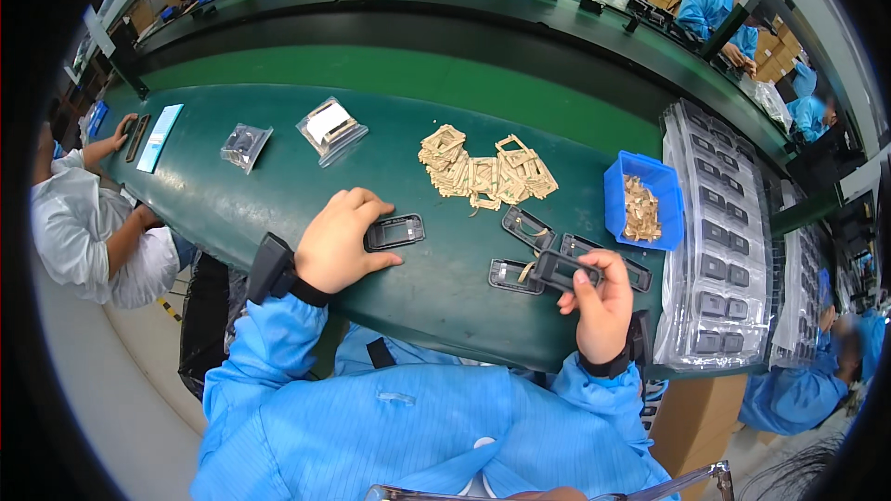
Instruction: Assembling small electronic components into a plastic housing on a factory production line.
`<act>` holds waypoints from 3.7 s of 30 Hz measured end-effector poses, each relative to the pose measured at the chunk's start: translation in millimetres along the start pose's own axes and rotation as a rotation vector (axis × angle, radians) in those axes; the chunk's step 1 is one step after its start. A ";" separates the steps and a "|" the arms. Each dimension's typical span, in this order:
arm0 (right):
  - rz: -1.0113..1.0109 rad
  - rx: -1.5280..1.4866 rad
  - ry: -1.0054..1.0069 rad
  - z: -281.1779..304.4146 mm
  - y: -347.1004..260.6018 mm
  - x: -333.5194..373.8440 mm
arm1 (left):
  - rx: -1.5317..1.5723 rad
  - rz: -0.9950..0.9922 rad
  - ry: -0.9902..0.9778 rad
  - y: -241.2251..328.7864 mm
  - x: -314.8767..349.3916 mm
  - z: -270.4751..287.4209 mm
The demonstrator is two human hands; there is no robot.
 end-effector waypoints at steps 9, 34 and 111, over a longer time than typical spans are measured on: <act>0.136 0.531 -0.319 -45.0 -0.5 29.9 | 0.381 -0.203 -0.111 57.2 26.0 -26.8; 0.358 0.792 -0.604 -35.2 -5.5 28.5 | 0.515 -0.208 0.163 48.3 23.8 -39.0; 0.299 0.921 -0.789 -30.0 16.2 -66.7 | 0.244 -0.314 0.017 106.9 -9.9 -70.8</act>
Point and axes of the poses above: each hand's wrist, its own x-axis away from the middle knuckle, its own z-axis out of the back of the hand, y = z × x, the point moved 4 cm from there along -x, towards the middle knuckle, and after that the axes turned 11 degrees about z, right-handed, at the moved point
